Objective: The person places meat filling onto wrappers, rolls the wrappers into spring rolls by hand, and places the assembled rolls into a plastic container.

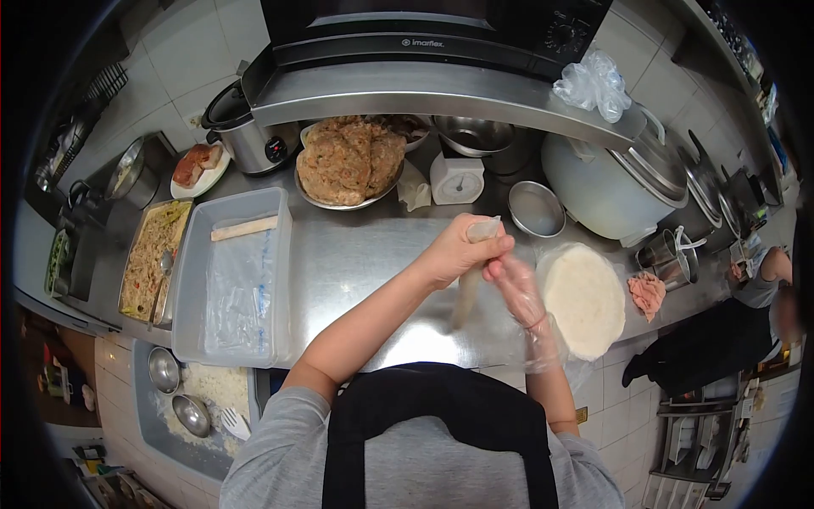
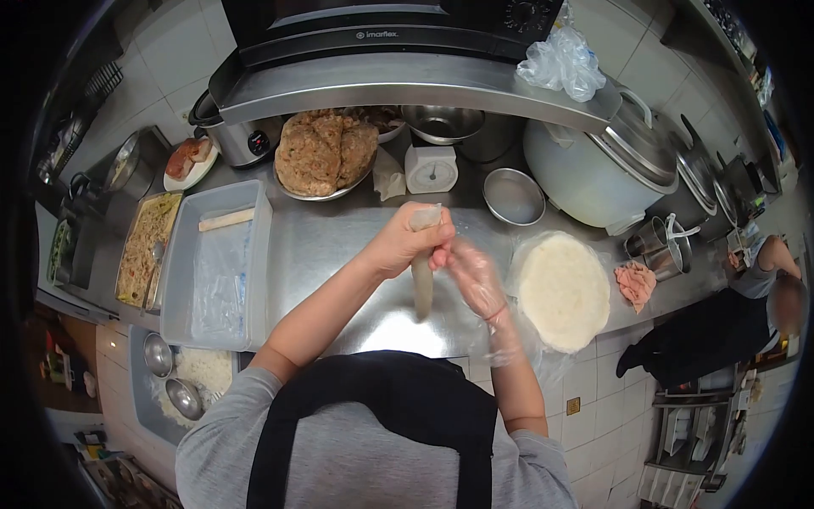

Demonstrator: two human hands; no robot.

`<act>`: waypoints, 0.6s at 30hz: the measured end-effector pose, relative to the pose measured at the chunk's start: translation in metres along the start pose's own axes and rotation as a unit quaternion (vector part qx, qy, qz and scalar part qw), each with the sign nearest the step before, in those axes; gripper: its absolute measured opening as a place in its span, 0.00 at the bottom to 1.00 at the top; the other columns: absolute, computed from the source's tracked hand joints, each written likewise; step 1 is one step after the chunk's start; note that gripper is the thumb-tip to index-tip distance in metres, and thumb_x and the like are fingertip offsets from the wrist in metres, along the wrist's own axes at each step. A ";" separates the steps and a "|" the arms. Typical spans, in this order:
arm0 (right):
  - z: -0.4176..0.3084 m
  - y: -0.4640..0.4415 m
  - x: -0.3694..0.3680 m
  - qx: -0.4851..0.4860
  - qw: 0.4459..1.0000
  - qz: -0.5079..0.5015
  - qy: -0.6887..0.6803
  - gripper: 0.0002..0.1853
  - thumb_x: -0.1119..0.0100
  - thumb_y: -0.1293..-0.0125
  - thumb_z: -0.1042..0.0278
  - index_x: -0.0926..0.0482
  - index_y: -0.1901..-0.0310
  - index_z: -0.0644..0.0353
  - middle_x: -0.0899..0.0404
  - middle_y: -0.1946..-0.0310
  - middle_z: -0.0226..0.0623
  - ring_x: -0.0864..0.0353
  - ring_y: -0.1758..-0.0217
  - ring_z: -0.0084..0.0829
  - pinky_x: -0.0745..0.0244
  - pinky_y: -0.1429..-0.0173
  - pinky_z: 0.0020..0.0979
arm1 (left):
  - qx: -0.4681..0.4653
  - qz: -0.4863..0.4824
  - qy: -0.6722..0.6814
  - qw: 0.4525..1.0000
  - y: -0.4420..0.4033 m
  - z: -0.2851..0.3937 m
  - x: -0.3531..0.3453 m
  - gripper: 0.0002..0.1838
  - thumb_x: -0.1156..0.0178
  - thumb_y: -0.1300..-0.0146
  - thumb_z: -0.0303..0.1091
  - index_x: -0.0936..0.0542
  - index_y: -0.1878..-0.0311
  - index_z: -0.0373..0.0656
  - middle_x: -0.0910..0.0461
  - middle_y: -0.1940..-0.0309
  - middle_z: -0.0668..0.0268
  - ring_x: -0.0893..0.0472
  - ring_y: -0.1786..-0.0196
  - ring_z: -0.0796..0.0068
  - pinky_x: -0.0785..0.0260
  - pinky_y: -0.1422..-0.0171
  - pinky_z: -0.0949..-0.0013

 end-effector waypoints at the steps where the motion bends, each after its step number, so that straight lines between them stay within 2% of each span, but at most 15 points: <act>1: -0.046 0.004 0.002 0.090 0.988 0.072 0.098 0.16 0.41 0.35 0.66 0.22 0.49 0.63 0.23 0.51 0.41 0.24 0.47 0.35 0.29 0.40 0.35 | -0.007 0.026 -0.046 0.999 0.001 0.001 0.004 0.10 0.33 0.41 0.34 0.23 0.73 0.42 0.22 0.77 0.71 0.22 0.72 0.83 0.30 0.67 0.78; 2: -0.086 0.012 0.002 0.178 0.954 0.142 0.196 0.16 0.39 0.38 0.69 0.22 0.48 0.62 0.24 0.48 0.43 0.25 0.44 0.37 0.30 0.39 0.36 | -0.013 0.051 -0.092 0.994 0.001 0.001 0.007 0.09 0.33 0.42 0.32 0.24 0.73 0.43 0.22 0.77 0.72 0.23 0.71 0.84 0.31 0.68 0.79; 5: -0.125 0.023 -0.028 0.284 0.855 0.077 0.427 0.21 0.36 0.46 0.71 0.21 0.47 0.58 0.26 0.44 0.46 0.26 0.41 0.43 0.31 0.38 0.40 | -0.112 0.096 -0.206 0.967 0.000 0.008 0.007 0.08 0.35 0.44 0.29 0.24 0.73 0.39 0.25 0.81 0.73 0.29 0.75 0.86 0.36 0.71 0.76; 8: -0.125 0.017 -0.033 0.339 0.815 0.087 0.462 0.21 0.34 0.49 0.68 0.19 0.50 0.56 0.26 0.47 0.44 0.26 0.45 0.44 0.32 0.39 0.43 | -0.123 0.112 -0.234 0.958 -0.002 0.005 0.001 0.05 0.36 0.49 0.26 0.23 0.71 0.36 0.25 0.82 0.70 0.30 0.74 0.87 0.36 0.70 0.74; 11: -0.135 0.011 -0.040 0.358 0.777 0.083 0.512 0.17 0.33 0.50 0.65 0.19 0.56 0.57 0.25 0.52 0.42 0.25 0.48 0.41 0.34 0.42 0.43 | -0.095 0.070 -0.264 0.957 -0.001 0.002 -0.002 0.05 0.37 0.49 0.23 0.20 0.67 0.37 0.21 0.76 0.75 0.28 0.70 0.88 0.33 0.66 0.76; 14: -0.136 0.003 -0.043 0.376 0.757 0.068 0.530 0.14 0.33 0.50 0.64 0.20 0.62 0.58 0.24 0.56 0.40 0.25 0.51 0.40 0.34 0.43 0.43 | -0.103 0.067 -0.320 0.939 -0.001 0.006 -0.005 0.04 0.36 0.51 0.25 0.21 0.71 0.36 0.22 0.77 0.74 0.27 0.70 0.88 0.33 0.66 0.74; 17: -0.133 -0.005 -0.047 0.381 0.772 0.041 0.508 0.13 0.33 0.51 0.64 0.22 0.65 0.59 0.24 0.58 0.41 0.24 0.53 0.41 0.33 0.45 0.43 | -0.174 0.044 -0.391 0.903 0.001 0.014 -0.013 0.05 0.36 0.50 0.26 0.22 0.72 0.35 0.23 0.79 0.74 0.28 0.71 0.87 0.33 0.67 0.73; 18: -0.130 -0.008 -0.040 0.362 0.808 0.041 0.463 0.13 0.34 0.49 0.64 0.22 0.64 0.60 0.24 0.58 0.42 0.24 0.53 0.42 0.32 0.45 0.43 | -0.144 0.054 -0.371 0.916 0.000 0.012 -0.010 0.04 0.36 0.50 0.25 0.21 0.72 0.36 0.23 0.79 0.74 0.28 0.71 0.87 0.34 0.67 0.74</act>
Point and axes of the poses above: each hand's wrist, its own y-axis away from the middle knuckle, its own x-axis out of the back of the hand, z = x × y, the point moved 8 cm from there along -y, towards the middle knuckle
